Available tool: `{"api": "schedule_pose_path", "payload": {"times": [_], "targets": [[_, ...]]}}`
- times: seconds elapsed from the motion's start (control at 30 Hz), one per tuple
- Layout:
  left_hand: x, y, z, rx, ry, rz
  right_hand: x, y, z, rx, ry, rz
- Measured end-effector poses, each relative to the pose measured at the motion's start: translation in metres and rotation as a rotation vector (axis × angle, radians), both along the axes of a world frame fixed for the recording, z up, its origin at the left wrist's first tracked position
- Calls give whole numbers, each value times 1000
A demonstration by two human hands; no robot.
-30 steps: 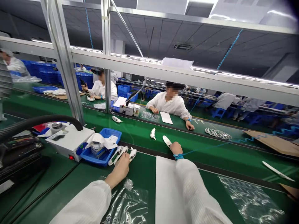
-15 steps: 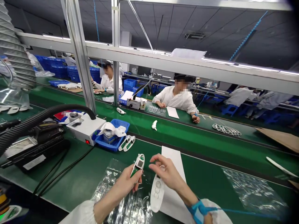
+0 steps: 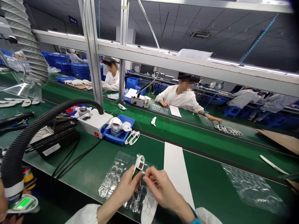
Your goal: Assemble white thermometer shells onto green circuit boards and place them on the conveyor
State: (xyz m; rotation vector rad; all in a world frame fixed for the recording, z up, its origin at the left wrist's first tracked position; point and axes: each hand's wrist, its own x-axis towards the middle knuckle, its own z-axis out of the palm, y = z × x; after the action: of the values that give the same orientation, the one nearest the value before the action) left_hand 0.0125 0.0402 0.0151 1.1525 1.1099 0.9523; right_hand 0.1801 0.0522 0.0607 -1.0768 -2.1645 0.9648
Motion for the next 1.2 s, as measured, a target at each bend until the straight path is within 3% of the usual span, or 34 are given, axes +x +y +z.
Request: {"api": "schedule_pose_path", "payload": {"times": [0.1, 0.2, 0.37, 0.6, 0.93, 1.1, 1.2], "targets": [[-4, -3, -1, -10, 18, 0, -5, -2, -3, 1, -12, -65], [-6, -8, -1, -14, 33, -6, -11, 2, -4, 145, -162, -96], [-8, -13, -1, 9, 53, -16, -19, 3, -3, 414, -422, -92], [-14, -16, 1, 57, 114, -3, -23, 2, 1, 582, -631, -36], [-20, -20, -3, 70, 158, 12, -26, 9, 1, 565, -692, 72], [-47, -14, -8, -17, 141, 113, -10, 48, 10, 473, -867, -82], [-58, -12, -6, -51, 108, 151, -16, 71, 0, 460, -941, -59]]}}
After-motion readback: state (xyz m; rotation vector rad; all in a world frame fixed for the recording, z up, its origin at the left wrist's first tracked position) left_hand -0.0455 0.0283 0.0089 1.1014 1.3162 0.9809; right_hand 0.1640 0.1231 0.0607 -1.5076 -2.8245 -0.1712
